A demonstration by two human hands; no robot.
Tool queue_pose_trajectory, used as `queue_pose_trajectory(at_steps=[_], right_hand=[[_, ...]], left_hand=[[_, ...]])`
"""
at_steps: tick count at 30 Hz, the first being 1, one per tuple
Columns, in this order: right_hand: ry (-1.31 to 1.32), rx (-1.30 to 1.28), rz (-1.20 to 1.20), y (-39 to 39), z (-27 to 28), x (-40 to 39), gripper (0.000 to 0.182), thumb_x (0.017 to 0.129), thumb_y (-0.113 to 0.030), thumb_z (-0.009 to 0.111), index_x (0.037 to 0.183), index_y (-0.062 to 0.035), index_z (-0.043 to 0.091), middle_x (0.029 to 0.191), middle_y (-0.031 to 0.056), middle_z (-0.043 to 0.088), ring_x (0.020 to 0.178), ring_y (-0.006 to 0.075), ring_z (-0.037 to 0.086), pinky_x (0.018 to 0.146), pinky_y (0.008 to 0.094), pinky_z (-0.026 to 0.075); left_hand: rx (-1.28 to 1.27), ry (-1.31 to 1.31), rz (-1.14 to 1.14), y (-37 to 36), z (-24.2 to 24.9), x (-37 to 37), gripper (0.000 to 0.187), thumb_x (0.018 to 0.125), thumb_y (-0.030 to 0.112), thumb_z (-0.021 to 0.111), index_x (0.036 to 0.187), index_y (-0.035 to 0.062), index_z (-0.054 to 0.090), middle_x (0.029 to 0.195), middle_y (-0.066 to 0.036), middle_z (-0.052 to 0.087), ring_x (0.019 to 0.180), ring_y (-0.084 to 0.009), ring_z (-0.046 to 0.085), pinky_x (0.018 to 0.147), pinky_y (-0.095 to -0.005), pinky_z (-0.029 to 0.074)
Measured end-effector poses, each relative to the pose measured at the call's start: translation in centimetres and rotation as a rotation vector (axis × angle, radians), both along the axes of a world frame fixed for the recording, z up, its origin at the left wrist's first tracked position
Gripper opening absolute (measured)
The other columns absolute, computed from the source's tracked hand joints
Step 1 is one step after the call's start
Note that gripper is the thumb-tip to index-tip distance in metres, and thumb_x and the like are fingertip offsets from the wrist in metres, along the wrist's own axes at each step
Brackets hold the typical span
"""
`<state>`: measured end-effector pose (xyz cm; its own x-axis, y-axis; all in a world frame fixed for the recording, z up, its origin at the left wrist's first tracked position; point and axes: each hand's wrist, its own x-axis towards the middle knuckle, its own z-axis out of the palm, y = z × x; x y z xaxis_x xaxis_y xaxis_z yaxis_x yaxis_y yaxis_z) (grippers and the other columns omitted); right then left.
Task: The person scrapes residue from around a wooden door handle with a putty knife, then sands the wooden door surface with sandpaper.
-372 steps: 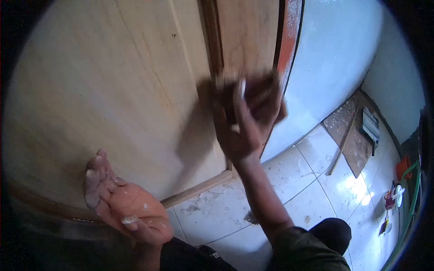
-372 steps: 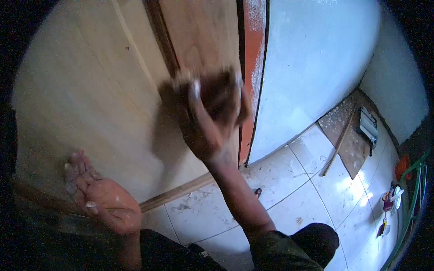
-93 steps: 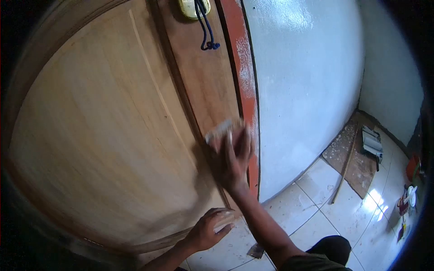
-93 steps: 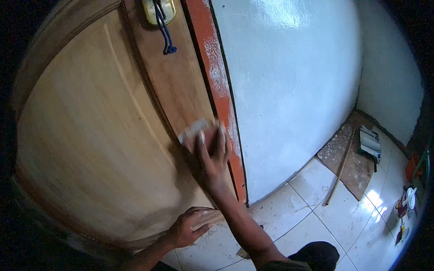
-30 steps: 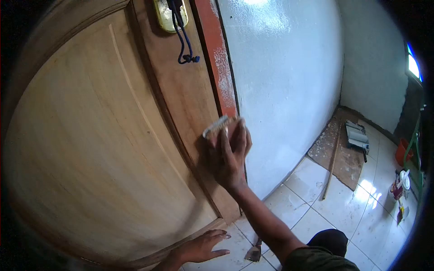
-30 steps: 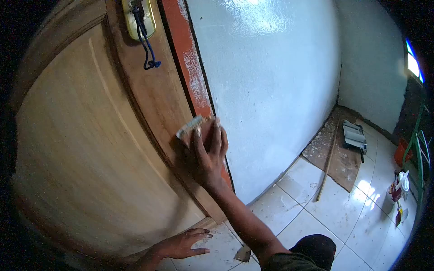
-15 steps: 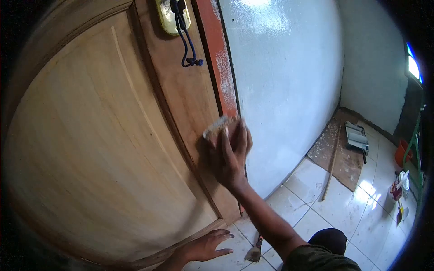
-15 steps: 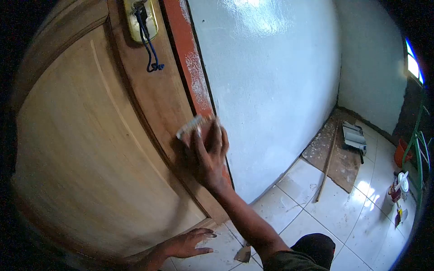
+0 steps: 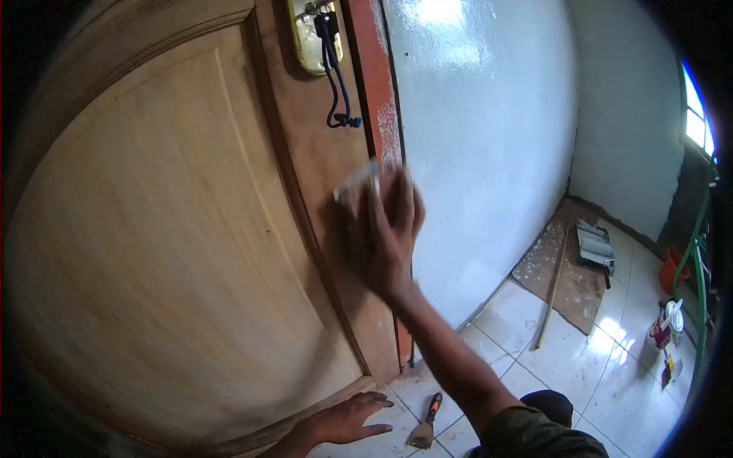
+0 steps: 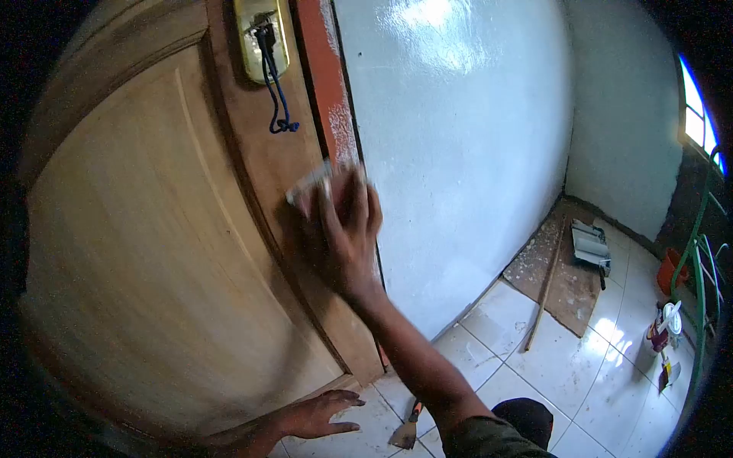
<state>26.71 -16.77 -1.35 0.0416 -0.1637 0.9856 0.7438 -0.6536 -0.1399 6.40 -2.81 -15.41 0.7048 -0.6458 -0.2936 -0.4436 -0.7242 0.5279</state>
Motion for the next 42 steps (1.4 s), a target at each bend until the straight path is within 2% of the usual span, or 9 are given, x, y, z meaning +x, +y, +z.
queue_pose_trajectory(at_steps=[3, 6, 11, 19, 27, 30, 34, 36, 42], right_hand=[[-0.123, 0.025, 0.000, -0.1, 10.2, 1.3, 0.055, 0.094, -0.016, 0.071, 0.145, -0.0029, 0.056, 0.155, 0.0357, 0.036, 0.140, 0.0529, 0.038, 0.114, 0.0580, 0.034], [-0.138, 0.012, 0.030, -0.8, 11.0, 1.6, 0.054, 0.094, -0.017, 0.072, 0.143, -0.0036, 0.057, 0.155, 0.0343, 0.038, 0.139, 0.0526, 0.039, 0.114, 0.0579, 0.034], [0.039, -0.052, 0.021, -0.6, -2.2, 0.1, 0.053, 0.089, -0.010, 0.078, 0.138, 0.0002, 0.059, 0.155, 0.0379, 0.035, 0.142, 0.0525, 0.038, 0.115, 0.0570, 0.035], [-0.092, 0.028, 0.020, 0.0, 9.0, 1.1, 0.059, 0.092, -0.013, 0.074, 0.147, -0.0079, 0.054, 0.159, 0.0329, 0.033, 0.141, 0.0501, 0.038, 0.115, 0.0578, 0.033], [0.119, 0.136, -0.010, 1.9, -17.3, -2.1, 0.063, 0.090, -0.009, 0.077, 0.147, -0.0002, 0.050, 0.153, 0.0436, 0.033, 0.140, 0.0585, 0.038, 0.113, 0.0625, 0.033], [0.105, 0.143, 0.035, 1.8, -17.5, -1.1, 0.067, 0.090, -0.010, 0.078, 0.148, -0.0009, 0.047, 0.154, 0.0433, 0.033, 0.140, 0.0590, 0.038, 0.112, 0.0627, 0.033], [-0.021, 0.121, -0.004, 0.5, -2.9, 0.5, 0.058, 0.090, -0.014, 0.077, 0.141, 0.0010, 0.055, 0.152, 0.0429, 0.034, 0.137, 0.0562, 0.041, 0.114, 0.0589, 0.033], [0.000, 0.135, 0.009, 0.7, -1.6, 0.4, 0.057, 0.090, -0.013, 0.077, 0.140, 0.0022, 0.056, 0.152, 0.0427, 0.034, 0.136, 0.0572, 0.041, 0.113, 0.0595, 0.033], [0.199, 0.125, 0.051, 1.4, -23.9, -2.2, 0.065, 0.086, -0.014, 0.082, 0.141, 0.0024, 0.053, 0.150, 0.0480, 0.032, 0.137, 0.0618, 0.040, 0.113, 0.0622, 0.034]], left_hand=[[-0.002, -0.025, 0.002, 0.0, -1.0, 0.0, 0.071, 0.101, 0.057, 0.056, 0.147, 0.0033, 0.049, 0.155, -0.021, 0.044, 0.143, -0.0366, 0.043, 0.122, -0.0447, 0.032], [-0.018, -0.072, 0.001, 0.1, -0.8, 0.0, 0.068, 0.102, 0.054, 0.056, 0.142, -0.0001, 0.053, 0.149, -0.025, 0.050, 0.139, -0.0394, 0.047, 0.120, -0.0458, 0.035], [0.056, 0.028, -0.017, -0.1, -0.5, 0.5, 0.071, 0.102, 0.054, 0.058, 0.151, 0.0037, 0.045, 0.157, -0.022, 0.042, 0.147, -0.0352, 0.037, 0.125, -0.0444, 0.029], [-0.028, -0.092, -0.010, 1.0, -2.0, 0.3, 0.066, 0.101, 0.052, 0.059, 0.143, 0.0014, 0.053, 0.149, -0.022, 0.050, 0.141, -0.0368, 0.045, 0.120, -0.0440, 0.035], [-0.023, 0.006, 0.029, 1.1, -0.7, -0.2, 0.067, 0.102, 0.053, 0.058, 0.146, 0.0035, 0.050, 0.153, -0.020, 0.046, 0.145, -0.0343, 0.041, 0.122, -0.0425, 0.032], [0.009, 0.036, 0.032, 0.7, 0.8, -1.0, 0.068, 0.102, 0.054, 0.058, 0.148, 0.0049, 0.048, 0.155, -0.019, 0.044, 0.145, -0.0338, 0.041, 0.123, -0.0424, 0.032], [-0.003, 0.051, 0.094, 0.8, 0.0, -1.9, 0.069, 0.101, 0.055, 0.058, 0.149, 0.0063, 0.048, 0.156, -0.018, 0.043, 0.146, -0.0332, 0.040, 0.123, -0.0431, 0.032], [0.059, 0.060, 0.121, 1.0, 0.3, -1.8, 0.069, 0.101, 0.055, 0.059, 0.149, 0.0064, 0.048, 0.156, -0.018, 0.043, 0.146, -0.0331, 0.040, 0.122, -0.0436, 0.033], [0.012, 0.098, 0.111, 0.3, 0.4, -0.3, 0.068, 0.102, 0.053, 0.057, 0.146, 0.0016, 0.050, 0.155, -0.019, 0.043, 0.144, -0.0350, 0.042, 0.120, -0.0425, 0.034]])
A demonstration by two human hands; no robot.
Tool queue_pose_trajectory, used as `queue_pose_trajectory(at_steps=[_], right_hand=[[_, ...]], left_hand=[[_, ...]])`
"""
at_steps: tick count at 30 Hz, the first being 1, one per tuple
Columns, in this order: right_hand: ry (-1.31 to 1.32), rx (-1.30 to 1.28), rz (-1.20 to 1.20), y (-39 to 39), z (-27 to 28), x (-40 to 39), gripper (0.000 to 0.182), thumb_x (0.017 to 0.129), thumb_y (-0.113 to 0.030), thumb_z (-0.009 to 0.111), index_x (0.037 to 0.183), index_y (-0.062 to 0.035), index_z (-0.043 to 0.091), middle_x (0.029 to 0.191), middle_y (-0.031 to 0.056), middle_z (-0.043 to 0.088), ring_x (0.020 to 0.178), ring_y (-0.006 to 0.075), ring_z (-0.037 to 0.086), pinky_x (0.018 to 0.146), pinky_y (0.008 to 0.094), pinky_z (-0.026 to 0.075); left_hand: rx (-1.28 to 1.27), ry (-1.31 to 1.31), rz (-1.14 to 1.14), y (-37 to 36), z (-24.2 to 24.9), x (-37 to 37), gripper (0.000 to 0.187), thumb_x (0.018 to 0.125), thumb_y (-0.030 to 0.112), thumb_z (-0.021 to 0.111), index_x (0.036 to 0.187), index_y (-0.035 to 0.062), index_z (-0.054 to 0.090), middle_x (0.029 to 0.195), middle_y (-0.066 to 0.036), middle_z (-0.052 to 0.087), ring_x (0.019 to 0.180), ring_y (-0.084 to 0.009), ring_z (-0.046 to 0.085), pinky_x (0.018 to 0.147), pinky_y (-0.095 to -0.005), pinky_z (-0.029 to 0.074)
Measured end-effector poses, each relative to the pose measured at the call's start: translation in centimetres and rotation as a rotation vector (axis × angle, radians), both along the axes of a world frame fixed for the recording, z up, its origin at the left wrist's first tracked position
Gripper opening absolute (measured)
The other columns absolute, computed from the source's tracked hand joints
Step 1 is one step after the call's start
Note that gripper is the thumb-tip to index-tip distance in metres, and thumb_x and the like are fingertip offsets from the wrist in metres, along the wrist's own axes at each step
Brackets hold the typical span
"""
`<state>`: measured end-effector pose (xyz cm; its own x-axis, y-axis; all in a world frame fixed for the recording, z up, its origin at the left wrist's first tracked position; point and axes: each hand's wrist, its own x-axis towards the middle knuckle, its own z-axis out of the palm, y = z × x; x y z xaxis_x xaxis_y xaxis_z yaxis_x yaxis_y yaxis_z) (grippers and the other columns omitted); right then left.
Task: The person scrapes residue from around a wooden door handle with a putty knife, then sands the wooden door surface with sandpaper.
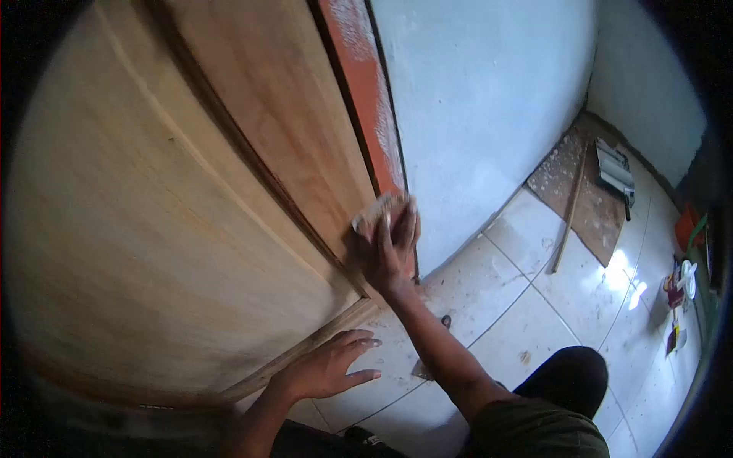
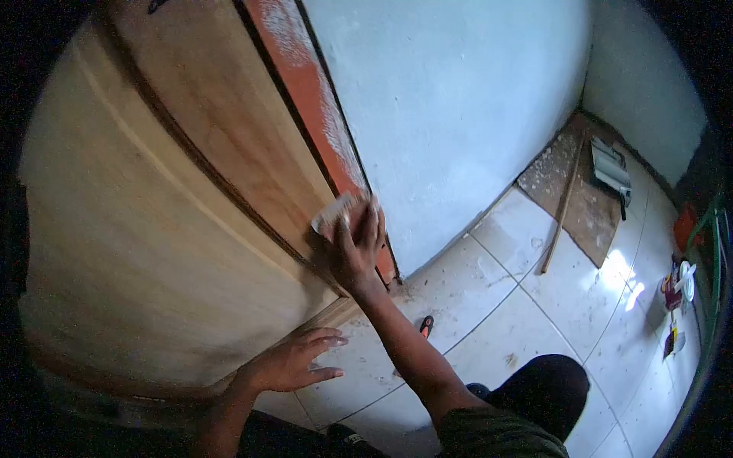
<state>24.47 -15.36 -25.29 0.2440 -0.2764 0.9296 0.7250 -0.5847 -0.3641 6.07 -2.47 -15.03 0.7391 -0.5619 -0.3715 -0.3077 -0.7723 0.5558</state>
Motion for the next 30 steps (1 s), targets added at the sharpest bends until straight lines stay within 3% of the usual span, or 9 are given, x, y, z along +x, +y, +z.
queue_pose_trajectory(at_steps=[4, 8, 11, 14, 16, 18, 22, 24, 30], right_hand=[[-0.007, 0.023, 0.007, 0.6, -0.5, 0.6, 0.067, 0.083, -0.015, 0.085, 0.140, 0.0021, 0.055, 0.151, 0.0478, 0.032, 0.137, 0.0610, 0.040, 0.113, 0.0604, 0.035], [-0.163, 0.081, -0.005, 0.4, 12.2, 2.4, 0.061, 0.085, -0.015, 0.082, 0.138, 0.0030, 0.056, 0.153, 0.0457, 0.031, 0.141, 0.0594, 0.036, 0.113, 0.0604, 0.035], [-0.131, 0.043, -0.009, 0.1, 9.3, 2.7, 0.061, 0.086, -0.017, 0.081, 0.138, 0.0020, 0.056, 0.152, 0.0466, 0.032, 0.140, 0.0598, 0.037, 0.113, 0.0614, 0.035], [-0.031, -0.003, -0.050, 0.7, -2.3, 1.1, 0.066, 0.086, -0.017, 0.080, 0.143, 0.0035, 0.051, 0.149, 0.0504, 0.031, 0.137, 0.0634, 0.039, 0.110, 0.0659, 0.036], [0.062, -0.039, -0.031, 0.3, -4.8, -1.2, 0.067, 0.086, -0.015, 0.079, 0.143, 0.0056, 0.049, 0.148, 0.0518, 0.031, 0.137, 0.0644, 0.039, 0.110, 0.0671, 0.036], [0.072, -0.038, -0.006, 0.4, -4.6, -1.4, 0.070, 0.085, -0.014, 0.079, 0.143, 0.0082, 0.048, 0.146, 0.0539, 0.031, 0.138, 0.0652, 0.038, 0.110, 0.0674, 0.035], [-0.012, 0.182, 0.033, 1.3, 6.5, 0.5, 0.052, 0.085, -0.020, 0.083, 0.131, -0.0046, 0.063, 0.150, 0.0447, 0.036, 0.140, 0.0594, 0.038, 0.116, 0.0613, 0.032], [-0.025, 0.136, 0.021, 1.0, 7.5, 1.6, 0.053, 0.085, -0.020, 0.083, 0.131, -0.0048, 0.063, 0.151, 0.0441, 0.036, 0.141, 0.0591, 0.037, 0.116, 0.0610, 0.032], [0.139, 0.017, -0.006, 0.8, -6.5, -1.9, 0.064, 0.087, -0.015, 0.079, 0.141, 0.0052, 0.051, 0.147, 0.0502, 0.034, 0.138, 0.0630, 0.039, 0.112, 0.0666, 0.033]], left_hand=[[-0.004, -0.013, -0.028, -0.2, -0.6, 0.2, 0.066, 0.101, 0.052, 0.060, 0.145, 0.0040, 0.052, 0.153, -0.018, 0.047, 0.142, -0.0340, 0.045, 0.119, -0.0434, 0.036], [0.065, 0.072, -0.004, -0.6, -0.2, 0.3, 0.069, 0.102, 0.053, 0.058, 0.148, 0.0023, 0.049, 0.157, -0.019, 0.042, 0.146, -0.0344, 0.040, 0.120, -0.0430, 0.034], [0.098, 0.115, -0.002, 0.1, -1.9, 0.6, 0.069, 0.101, 0.053, 0.058, 0.147, 0.0026, 0.049, 0.157, -0.018, 0.041, 0.146, -0.0344, 0.040, 0.120, -0.0433, 0.034], [0.058, 0.117, 0.012, -0.1, -1.6, 0.7, 0.069, 0.101, 0.053, 0.059, 0.147, 0.0027, 0.049, 0.157, -0.018, 0.041, 0.147, -0.0346, 0.039, 0.120, -0.0436, 0.034], [0.028, 0.106, 0.017, -0.5, -1.0, 0.8, 0.069, 0.101, 0.053, 0.059, 0.147, 0.0029, 0.049, 0.157, -0.019, 0.040, 0.146, -0.0349, 0.039, 0.120, -0.0437, 0.034], [0.004, 0.096, 0.016, -0.9, -0.4, 0.9, 0.069, 0.101, 0.053, 0.059, 0.147, 0.0031, 0.049, 0.157, -0.019, 0.040, 0.146, -0.0353, 0.040, 0.120, -0.0438, 0.034], [0.040, 0.107, 0.007, -0.8, 0.4, 0.6, 0.070, 0.100, 0.053, 0.060, 0.147, 0.0030, 0.049, 0.157, -0.018, 0.041, 0.145, -0.0360, 0.041, 0.120, -0.0438, 0.035], [0.115, 0.132, 0.004, -0.3, 0.3, 0.5, 0.070, 0.100, 0.053, 0.061, 0.147, 0.0026, 0.049, 0.156, -0.018, 0.041, 0.145, -0.0361, 0.041, 0.119, -0.0438, 0.035], [0.092, 0.116, 0.024, 0.6, -0.5, 0.4, 0.069, 0.100, 0.052, 0.061, 0.148, 0.0045, 0.049, 0.155, -0.017, 0.042, 0.144, -0.0345, 0.042, 0.119, -0.0440, 0.036]])
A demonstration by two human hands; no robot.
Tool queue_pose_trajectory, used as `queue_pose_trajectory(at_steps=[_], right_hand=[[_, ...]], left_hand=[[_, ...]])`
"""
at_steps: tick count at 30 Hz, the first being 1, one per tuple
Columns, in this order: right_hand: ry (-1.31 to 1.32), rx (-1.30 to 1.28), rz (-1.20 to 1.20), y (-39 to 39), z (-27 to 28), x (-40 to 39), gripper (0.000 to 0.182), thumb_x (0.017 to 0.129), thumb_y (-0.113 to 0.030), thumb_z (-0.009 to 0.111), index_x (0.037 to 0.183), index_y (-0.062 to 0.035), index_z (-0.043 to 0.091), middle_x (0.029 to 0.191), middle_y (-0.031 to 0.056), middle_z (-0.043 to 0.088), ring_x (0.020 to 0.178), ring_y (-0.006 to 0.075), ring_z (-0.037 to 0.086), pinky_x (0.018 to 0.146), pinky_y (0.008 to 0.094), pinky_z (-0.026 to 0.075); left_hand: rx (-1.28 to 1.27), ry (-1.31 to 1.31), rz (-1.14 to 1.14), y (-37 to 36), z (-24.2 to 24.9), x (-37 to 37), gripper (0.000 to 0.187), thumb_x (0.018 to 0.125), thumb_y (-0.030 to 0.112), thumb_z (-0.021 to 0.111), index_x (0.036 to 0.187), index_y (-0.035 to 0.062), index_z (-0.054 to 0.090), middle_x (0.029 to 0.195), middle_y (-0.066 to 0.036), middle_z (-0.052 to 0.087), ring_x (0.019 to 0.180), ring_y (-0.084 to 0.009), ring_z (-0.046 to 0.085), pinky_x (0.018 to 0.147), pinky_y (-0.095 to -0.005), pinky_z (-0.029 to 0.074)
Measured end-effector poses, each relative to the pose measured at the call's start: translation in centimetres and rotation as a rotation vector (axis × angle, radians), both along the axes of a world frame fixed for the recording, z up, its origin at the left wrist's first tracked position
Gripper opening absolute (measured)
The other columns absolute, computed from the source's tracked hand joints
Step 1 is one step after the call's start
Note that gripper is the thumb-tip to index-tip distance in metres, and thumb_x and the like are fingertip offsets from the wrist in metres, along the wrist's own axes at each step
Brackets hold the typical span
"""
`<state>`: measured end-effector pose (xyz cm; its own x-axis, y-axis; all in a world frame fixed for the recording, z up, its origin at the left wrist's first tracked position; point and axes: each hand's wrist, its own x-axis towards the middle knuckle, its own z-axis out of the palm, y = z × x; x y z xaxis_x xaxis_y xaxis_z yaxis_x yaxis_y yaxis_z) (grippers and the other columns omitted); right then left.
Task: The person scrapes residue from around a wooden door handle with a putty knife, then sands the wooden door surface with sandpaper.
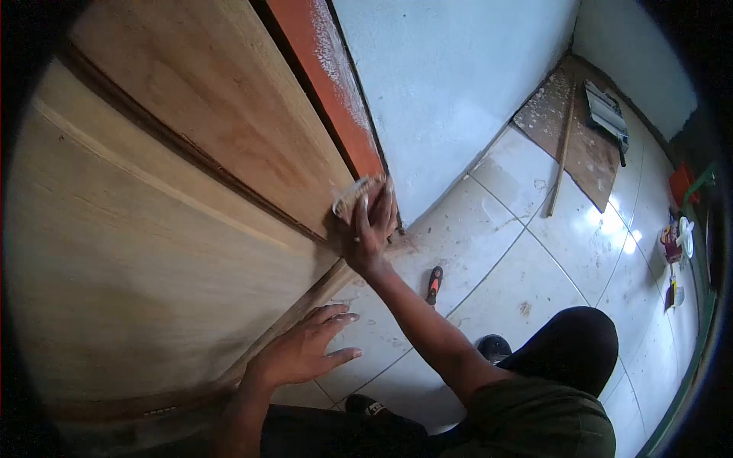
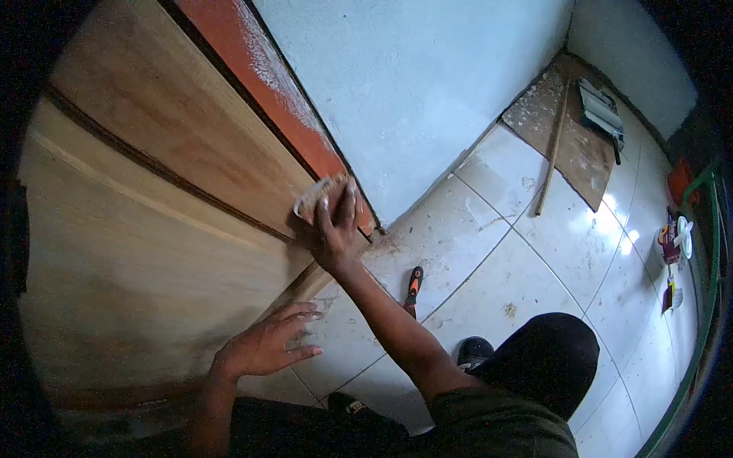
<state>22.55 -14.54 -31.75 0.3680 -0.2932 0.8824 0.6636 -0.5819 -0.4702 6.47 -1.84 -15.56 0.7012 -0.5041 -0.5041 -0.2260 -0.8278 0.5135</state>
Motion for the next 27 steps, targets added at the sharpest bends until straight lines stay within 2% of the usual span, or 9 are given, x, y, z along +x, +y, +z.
queue_pose_trajectory(at_steps=[3, 5, 7, 9, 14, 18, 22, 25, 27], right_hand=[[-0.038, 0.084, -0.058, 1.3, 0.9, 0.3, 0.064, 0.086, -0.016, 0.081, 0.138, 0.0054, 0.052, 0.144, 0.0496, 0.039, 0.135, 0.0637, 0.043, 0.111, 0.0671, 0.035], [-0.220, 0.131, -0.066, 1.1, 8.2, 2.0, 0.065, 0.082, -0.021, 0.085, 0.134, 0.0046, 0.055, 0.142, 0.0490, 0.042, 0.130, 0.0628, 0.048, 0.109, 0.0635, 0.039], [-0.174, 0.116, -0.001, 0.4, 14.5, 2.5, 0.062, 0.083, -0.025, 0.086, 0.136, -0.0045, 0.060, 0.153, 0.0414, 0.037, 0.138, 0.0560, 0.044, 0.115, 0.0593, 0.033], [-0.208, 0.099, -0.043, 0.6, 15.0, 3.4, 0.062, 0.082, -0.023, 0.086, 0.135, -0.0040, 0.060, 0.154, 0.0421, 0.033, 0.141, 0.0568, 0.040, 0.116, 0.0606, 0.032], [-0.037, 0.074, -0.025, 1.4, -2.7, -0.2, 0.066, 0.086, -0.013, 0.081, 0.143, 0.0014, 0.051, 0.153, 0.0450, 0.032, 0.139, 0.0600, 0.040, 0.113, 0.0627, 0.034], [0.059, 0.119, -0.084, 2.1, -0.7, -1.3, 0.061, 0.090, -0.012, 0.077, 0.142, 0.0052, 0.051, 0.152, 0.0469, 0.032, 0.138, 0.0603, 0.041, 0.112, 0.0613, 0.035], [-0.154, 0.161, 0.025, 1.5, 12.8, 2.3, 0.061, 0.087, -0.021, 0.082, 0.141, -0.0087, 0.058, 0.156, 0.0396, 0.033, 0.142, 0.0567, 0.038, 0.116, 0.0601, 0.031], [-0.099, 0.115, 0.002, 1.2, 11.9, 2.2, 0.065, 0.084, -0.021, 0.084, 0.142, -0.0093, 0.057, 0.156, 0.0402, 0.032, 0.141, 0.0559, 0.038, 0.116, 0.0602, 0.031], [-0.057, 0.197, 0.017, 2.5, 3.9, 1.8, 0.073, 0.083, -0.020, 0.085, 0.146, -0.0075, 0.052, 0.157, 0.0404, 0.030, 0.143, 0.0560, 0.035, 0.115, 0.0607, 0.031]], left_hand=[[-0.076, -0.016, 0.019, -0.8, 1.5, 0.2, 0.069, 0.100, 0.052, 0.062, 0.148, 0.0047, 0.050, 0.155, -0.016, 0.043, 0.144, -0.0339, 0.043, 0.118, -0.0437, 0.037], [-0.068, 0.007, 0.052, -0.9, 1.9, 0.2, 0.069, 0.100, 0.052, 0.061, 0.148, 0.0037, 0.050, 0.154, -0.016, 0.043, 0.143, -0.0339, 0.043, 0.118, -0.0434, 0.038], [-0.031, 0.018, 0.063, -0.5, 1.6, 0.0, 0.069, 0.100, 0.052, 0.061, 0.147, 0.0031, 0.050, 0.154, -0.016, 0.043, 0.143, -0.0338, 0.044, 0.118, -0.0432, 0.039], [0.034, 0.004, 0.056, 0.4, 0.5, -0.4, 0.068, 0.100, 0.051, 0.061, 0.147, 0.0030, 0.050, 0.154, -0.016, 0.043, 0.143, -0.0335, 0.044, 0.117, -0.0430, 0.039], [-0.023, -0.027, 0.035, 1.1, 0.3, -0.5, 0.067, 0.099, 0.050, 0.063, 0.147, 0.0049, 0.051, 0.154, -0.016, 0.043, 0.144, -0.0326, 0.043, 0.118, -0.0430, 0.038], [-0.120, -0.090, 0.020, 0.4, 1.2, -0.5, 0.066, 0.099, 0.049, 0.065, 0.146, 0.0049, 0.052, 0.154, -0.015, 0.044, 0.144, -0.0322, 0.043, 0.117, -0.0435, 0.039], [-0.076, -0.002, 0.071, 0.7, 0.9, -0.6, 0.066, 0.098, 0.048, 0.065, 0.146, 0.0050, 0.052, 0.154, -0.015, 0.044, 0.142, -0.0326, 0.046, 0.115, -0.0432, 0.041], [-0.016, -0.028, 0.069, 1.4, 0.3, -0.9, 0.065, 0.098, 0.048, 0.065, 0.146, 0.0054, 0.052, 0.153, -0.015, 0.045, 0.139, -0.0330, 0.048, 0.114, -0.0423, 0.043], [0.024, 0.003, 0.118, 1.0, 0.8, -0.5, 0.065, 0.098, 0.048, 0.065, 0.145, 0.0055, 0.052, 0.153, -0.016, 0.045, 0.138, -0.0333, 0.050, 0.113, -0.0418, 0.043]])
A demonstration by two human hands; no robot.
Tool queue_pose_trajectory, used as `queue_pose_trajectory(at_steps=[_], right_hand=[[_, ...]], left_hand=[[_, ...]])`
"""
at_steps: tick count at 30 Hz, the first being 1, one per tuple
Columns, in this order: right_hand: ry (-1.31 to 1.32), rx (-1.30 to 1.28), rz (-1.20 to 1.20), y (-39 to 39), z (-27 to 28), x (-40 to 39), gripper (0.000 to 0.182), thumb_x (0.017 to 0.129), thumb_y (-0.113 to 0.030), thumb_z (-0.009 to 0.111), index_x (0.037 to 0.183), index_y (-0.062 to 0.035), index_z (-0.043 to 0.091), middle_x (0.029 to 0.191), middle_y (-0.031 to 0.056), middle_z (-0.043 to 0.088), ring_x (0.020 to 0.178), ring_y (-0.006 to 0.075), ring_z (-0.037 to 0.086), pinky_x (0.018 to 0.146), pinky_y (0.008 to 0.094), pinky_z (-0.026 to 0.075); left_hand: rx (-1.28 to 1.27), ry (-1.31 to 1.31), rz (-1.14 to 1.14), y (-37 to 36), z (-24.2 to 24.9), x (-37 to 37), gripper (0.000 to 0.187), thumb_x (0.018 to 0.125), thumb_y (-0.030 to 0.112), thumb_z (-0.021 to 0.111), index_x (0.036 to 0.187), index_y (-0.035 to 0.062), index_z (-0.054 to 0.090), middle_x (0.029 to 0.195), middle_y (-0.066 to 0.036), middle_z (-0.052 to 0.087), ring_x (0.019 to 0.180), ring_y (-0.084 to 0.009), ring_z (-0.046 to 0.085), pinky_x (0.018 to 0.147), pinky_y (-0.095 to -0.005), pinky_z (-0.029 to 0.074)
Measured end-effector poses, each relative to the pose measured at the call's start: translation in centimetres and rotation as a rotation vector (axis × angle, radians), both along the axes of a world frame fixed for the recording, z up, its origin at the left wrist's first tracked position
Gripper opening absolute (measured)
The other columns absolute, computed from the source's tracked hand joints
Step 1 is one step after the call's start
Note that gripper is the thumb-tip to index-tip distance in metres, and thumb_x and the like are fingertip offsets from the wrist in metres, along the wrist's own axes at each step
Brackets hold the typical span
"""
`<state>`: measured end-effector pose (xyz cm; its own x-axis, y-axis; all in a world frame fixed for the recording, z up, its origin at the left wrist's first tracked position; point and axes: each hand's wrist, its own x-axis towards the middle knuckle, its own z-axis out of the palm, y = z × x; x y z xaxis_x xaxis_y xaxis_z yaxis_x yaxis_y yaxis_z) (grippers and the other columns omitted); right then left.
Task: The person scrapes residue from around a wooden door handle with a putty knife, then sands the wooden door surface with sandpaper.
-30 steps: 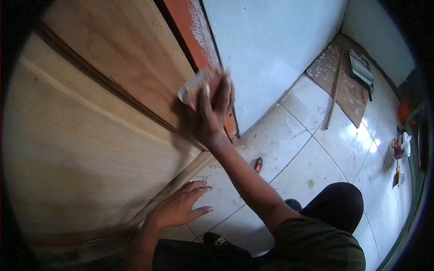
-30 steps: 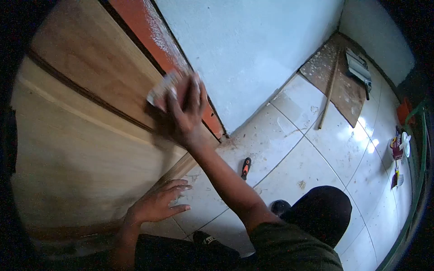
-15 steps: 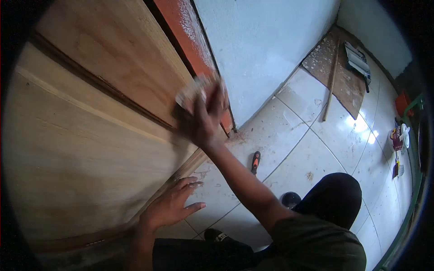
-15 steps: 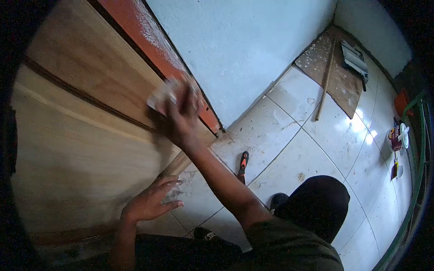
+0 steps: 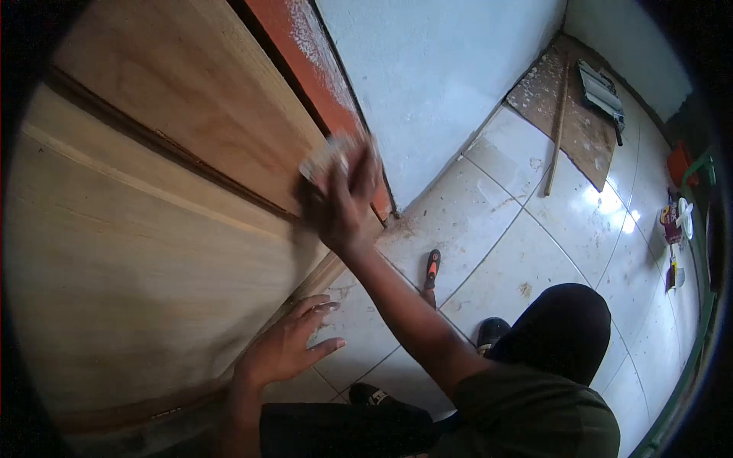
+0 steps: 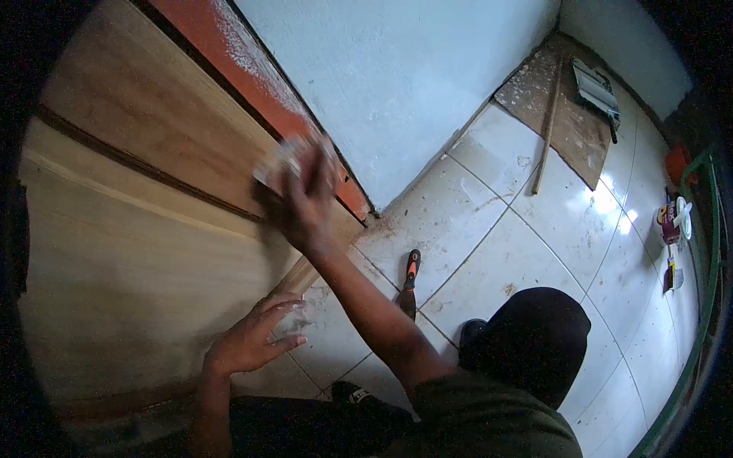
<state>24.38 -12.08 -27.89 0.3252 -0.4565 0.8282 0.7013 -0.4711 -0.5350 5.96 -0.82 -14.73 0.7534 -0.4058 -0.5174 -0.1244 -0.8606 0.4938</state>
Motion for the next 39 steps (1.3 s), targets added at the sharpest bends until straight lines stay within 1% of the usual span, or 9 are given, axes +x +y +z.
queue_pose_trajectory(at_steps=[5, 10, 13, 17, 21, 24, 32, 35, 39], right_hand=[[0.210, 0.025, 0.054, 0.5, -7.1, -4.2, 0.066, 0.092, -0.009, 0.068, 0.153, -0.0007, 0.045, 0.160, 0.0403, 0.024, 0.148, 0.0581, 0.027, 0.119, 0.0619, 0.022], [-0.089, -0.011, 0.011, 0.3, 8.6, -1.2, 0.069, 0.089, -0.016, 0.075, 0.151, -0.0023, 0.048, 0.159, 0.0400, 0.028, 0.145, 0.0560, 0.033, 0.117, 0.0608, 0.026], [0.023, 0.022, 0.012, 0.8, 3.6, -1.6, 0.066, 0.089, -0.016, 0.077, 0.149, -0.0127, 0.052, 0.157, 0.0373, 0.033, 0.144, 0.0533, 0.036, 0.113, 0.0617, 0.033], [0.463, 0.306, 0.021, 3.7, -10.4, -6.8, 0.057, 0.099, -0.013, 0.064, 0.152, -0.0041, 0.047, 0.163, 0.0333, 0.027, 0.150, 0.0523, 0.026, 0.120, 0.0595, 0.022], [0.419, 0.337, 0.022, 5.1, -3.7, -6.7, 0.053, 0.098, -0.008, 0.061, 0.149, 0.0021, 0.050, 0.165, 0.0323, 0.021, 0.152, 0.0473, 0.027, 0.122, 0.0522, 0.022], [0.176, 0.215, 0.130, 3.9, 4.8, -5.6, 0.062, 0.094, -0.019, 0.068, 0.150, -0.0002, 0.048, 0.161, 0.0405, 0.019, 0.148, 0.0575, 0.024, 0.119, 0.0618, 0.022], [0.487, 0.354, -0.028, 5.9, -11.3, -7.0, 0.061, 0.105, -0.023, 0.052, 0.157, 0.0040, 0.034, 0.164, 0.0356, 0.020, 0.151, 0.0514, 0.024, 0.121, 0.0554, 0.020], [0.642, 0.502, -0.051, 7.1, -10.4, -6.9, 0.061, 0.106, -0.022, 0.051, 0.160, -0.0003, 0.032, 0.165, 0.0337, 0.019, 0.153, 0.0497, 0.021, 0.122, 0.0562, 0.015], [0.274, 0.320, 0.052, 5.6, 0.1, -6.3, 0.066, 0.101, -0.017, 0.059, 0.161, -0.0040, 0.033, 0.165, 0.0346, 0.019, 0.154, 0.0493, 0.017, 0.122, 0.0584, 0.012]], left_hand=[[-0.104, -0.075, -0.063, -0.2, 0.5, 0.0, 0.062, 0.099, 0.045, 0.066, 0.144, 0.0051, 0.053, 0.152, -0.016, 0.046, 0.137, -0.0329, 0.050, 0.113, -0.0419, 0.043], [-0.136, -0.094, -0.037, -0.2, 0.1, 0.0, 0.053, 0.097, 0.034, 0.071, 0.138, 0.0043, 0.057, 0.149, -0.016, 0.049, 0.136, -0.0336, 0.052, 0.113, -0.0422, 0.044], [-0.210, -0.160, 0.021, 0.1, 0.0, 0.3, 0.051, 0.095, 0.027, 0.074, 0.137, 0.0035, 0.058, 0.146, -0.016, 0.054, 0.135, -0.0338, 0.053, 0.114, -0.0421, 0.043], [-0.233, -0.197, 0.059, -0.6, 1.5, 0.2, 0.052, 0.093, 0.024, 0.075, 0.137, 0.0023, 0.060, 0.144, -0.016, 0.057, 0.136, -0.0325, 0.053, 0.116, -0.0428, 0.040], [-0.242, -0.185, 0.077, -1.3, 2.7, -0.4, 0.045, 0.090, 0.019, 0.077, 0.130, 0.0024, 0.064, 0.141, -0.016, 0.058, 0.132, -0.0332, 0.056, 0.112, -0.0430, 0.044], [-0.186, -0.288, 0.071, -0.7, 2.5, -0.7, 0.042, 0.090, 0.015, 0.076, 0.129, 0.0021, 0.065, 0.138, -0.016, 0.059, 0.128, -0.0337, 0.059, 0.111, -0.0427, 0.045], [-0.395, -0.377, 0.112, 0.9, 3.8, -2.2, 0.042, 0.088, 0.017, 0.077, 0.125, 0.0001, 0.066, 0.129, -0.018, 0.064, 0.123, -0.0323, 0.061, 0.107, -0.0427, 0.047], [-0.454, -0.416, 0.177, 1.0, 3.5, -2.5, 0.042, 0.089, 0.017, 0.076, 0.124, -0.0020, 0.065, 0.128, -0.019, 0.064, 0.123, -0.0308, 0.061, 0.108, -0.0420, 0.045], [-0.541, -0.464, 0.256, 1.5, 3.2, -2.5, 0.043, 0.090, 0.017, 0.075, 0.125, -0.0047, 0.063, 0.127, -0.019, 0.064, 0.123, -0.0304, 0.060, 0.110, -0.0415, 0.043]])
